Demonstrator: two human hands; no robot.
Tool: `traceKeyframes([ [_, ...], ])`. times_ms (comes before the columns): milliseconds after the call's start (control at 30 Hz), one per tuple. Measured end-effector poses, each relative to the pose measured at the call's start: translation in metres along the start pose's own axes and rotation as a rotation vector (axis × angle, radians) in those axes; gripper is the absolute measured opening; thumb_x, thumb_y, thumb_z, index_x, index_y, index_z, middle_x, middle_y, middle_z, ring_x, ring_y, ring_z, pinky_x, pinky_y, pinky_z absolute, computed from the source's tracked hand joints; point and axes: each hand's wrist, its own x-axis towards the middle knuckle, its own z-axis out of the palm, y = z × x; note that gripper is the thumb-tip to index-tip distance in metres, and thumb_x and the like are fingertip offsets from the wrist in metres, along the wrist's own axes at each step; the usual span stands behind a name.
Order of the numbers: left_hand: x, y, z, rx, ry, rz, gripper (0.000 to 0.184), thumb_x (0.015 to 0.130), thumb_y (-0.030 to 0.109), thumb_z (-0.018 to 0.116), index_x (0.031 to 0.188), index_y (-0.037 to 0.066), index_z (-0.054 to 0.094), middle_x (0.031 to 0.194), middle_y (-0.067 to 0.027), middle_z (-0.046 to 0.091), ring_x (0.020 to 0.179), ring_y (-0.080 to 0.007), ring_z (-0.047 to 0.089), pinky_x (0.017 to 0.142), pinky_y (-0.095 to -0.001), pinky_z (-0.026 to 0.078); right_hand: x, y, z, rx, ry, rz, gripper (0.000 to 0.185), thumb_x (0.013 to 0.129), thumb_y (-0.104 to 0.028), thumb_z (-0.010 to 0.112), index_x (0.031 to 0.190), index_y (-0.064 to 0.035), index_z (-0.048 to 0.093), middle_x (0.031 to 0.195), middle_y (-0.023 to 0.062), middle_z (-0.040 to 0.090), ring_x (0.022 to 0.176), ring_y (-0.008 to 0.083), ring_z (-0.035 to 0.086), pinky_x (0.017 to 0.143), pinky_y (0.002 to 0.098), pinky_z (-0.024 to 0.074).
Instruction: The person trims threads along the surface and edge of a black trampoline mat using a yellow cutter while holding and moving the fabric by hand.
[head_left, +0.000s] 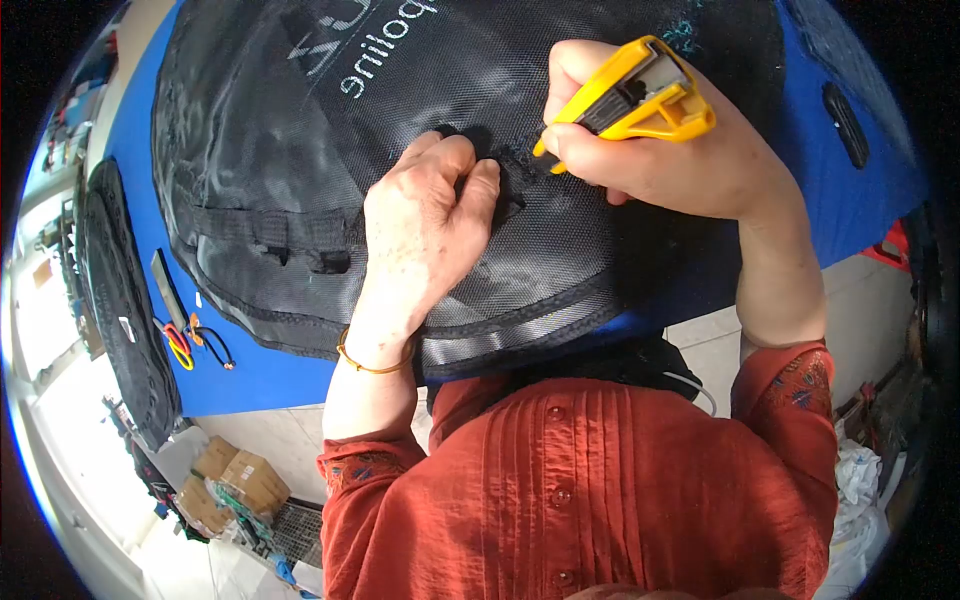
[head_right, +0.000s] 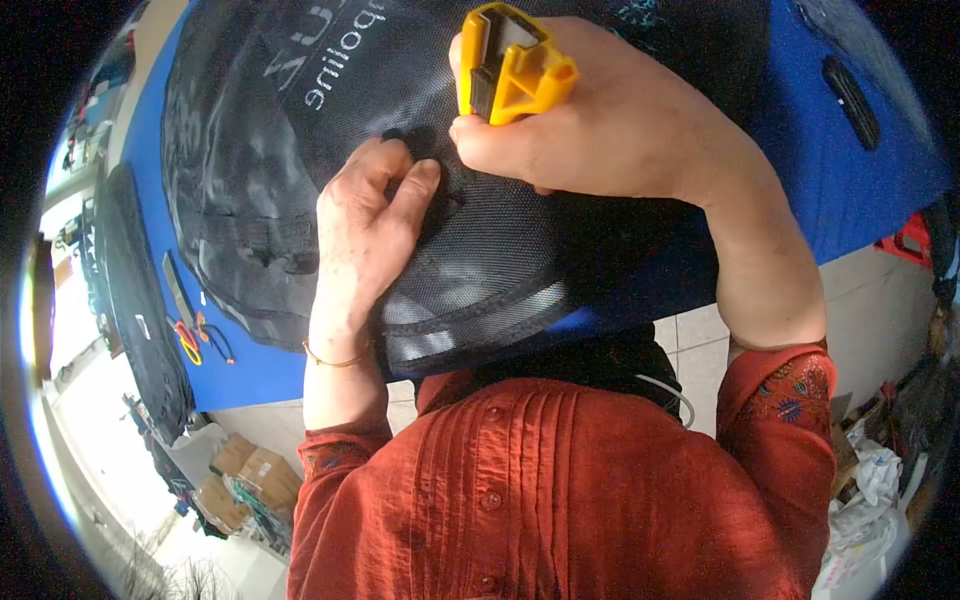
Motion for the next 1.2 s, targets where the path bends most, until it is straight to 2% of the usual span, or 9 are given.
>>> traceKeyframes([
  [33,0.0,0.0,0.0,0.001,0.003,0.0,0.018,0.09,0.014,0.07,0.08,0.003,0.061,0.076,-0.0111,0.058,0.068,-0.0324,0.063,0.064,-0.0417,0.051,-0.001,-0.003,-0.001,0.096,-0.045,0.115,0.012,0.096,-0.017,0.066,0.097,-0.011,0.056,0.07,0.0009,0.062,0.054,0.0069,0.062,0.05,0.0228,0.0492],
  [267,0.0,-0.001,0.001,-0.003,0.012,0.01,0.017,0.09,0.013,0.07,0.08,0.003,0.061,0.076,-0.0113,0.059,0.067,-0.0326,0.063,0.063,-0.0413,0.051,0.004,-0.01,0.003,0.069,0.0,0.121,0.009,0.097,-0.017,0.064,0.096,-0.0105,0.058,0.072,0.0014,0.065,0.054,0.0064,0.062,0.05,0.022,0.0499],
  [333,-0.001,0.0,0.001,-0.02,0.021,0.027,0.017,0.089,0.013,0.07,0.08,0.003,0.061,0.076,-0.0115,0.059,0.066,-0.033,0.063,0.063,-0.0415,0.051,0.006,-0.004,0.005,0.159,0.082,0.066,0.009,0.098,-0.018,0.063,0.096,-0.0102,0.058,0.072,0.0013,0.065,0.056,0.0065,0.063,0.051,0.0219,0.0502],
  [467,0.001,-0.001,0.0,-0.018,0.006,0.022,0.017,0.089,0.013,0.07,0.08,0.003,0.061,0.076,-0.0118,0.059,0.067,-0.0332,0.064,0.063,-0.0418,0.051,0.01,-0.006,0.009,0.202,0.102,0.132,0.013,0.1,-0.021,0.063,0.097,-0.0096,0.059,0.074,0.0017,0.066,0.059,0.0069,0.064,0.052,0.0219,0.0505],
  [1000,0.001,-0.003,0.001,-0.018,0.021,0.041,0.018,0.089,0.012,0.069,0.078,0.003,0.059,0.075,-0.0121,0.059,0.067,-0.0339,0.064,0.062,-0.0425,0.051,0.012,-0.001,0.017,0.164,0.107,0.147,0.014,0.101,-0.023,0.063,0.101,-0.0093,0.058,0.075,0.0026,0.067,0.059,0.0089,0.066,0.053,0.023,0.0519],
  [1067,0.001,-0.002,0.001,-0.015,0.023,0.041,0.018,0.089,0.012,0.069,0.078,0.003,0.059,0.075,-0.012,0.059,0.067,-0.0339,0.064,0.062,-0.0425,0.051,0.012,0.008,0.016,0.16,0.066,0.002,0.013,0.1,-0.022,0.063,0.101,-0.0096,0.058,0.076,0.0022,0.068,0.059,0.0086,0.066,0.052,0.0231,0.0521],
  [1100,0.0,-0.002,0.001,-0.019,0.022,0.035,0.018,0.089,0.012,0.069,0.078,0.003,0.059,0.075,-0.0118,0.058,0.067,-0.0336,0.064,0.062,-0.0424,0.051,0.012,0.012,0.016,0.16,0.067,0.002,0.013,0.1,-0.022,0.063,0.101,-0.0096,0.058,0.076,0.0022,0.068,0.059,0.0086,0.066,0.052,0.0231,0.0521],
  [1167,0.0,-0.001,0.001,-0.023,0.021,0.029,0.018,0.089,0.012,0.069,0.078,0.003,0.06,0.075,-0.0116,0.058,0.067,-0.0334,0.064,0.062,-0.0423,0.051,0.013,0.016,0.016,-0.122,0.142,-0.305,0.012,0.099,-0.021,0.063,0.1,-0.0097,0.058,0.076,0.0023,0.068,0.058,0.0084,0.066,0.052,0.0232,0.0523],
  [1200,0.0,-0.001,0.001,-0.016,0.018,0.026,0.018,0.089,0.013,0.069,0.078,0.003,0.06,0.075,-0.0114,0.059,0.067,-0.033,0.063,0.062,-0.0422,0.051,0.011,0.014,0.014,-0.122,0.143,-0.305,0.012,0.099,-0.021,0.063,0.1,-0.0097,0.058,0.076,0.0023,0.068,0.058,0.0084,0.066,0.052,0.0232,0.0523],
])
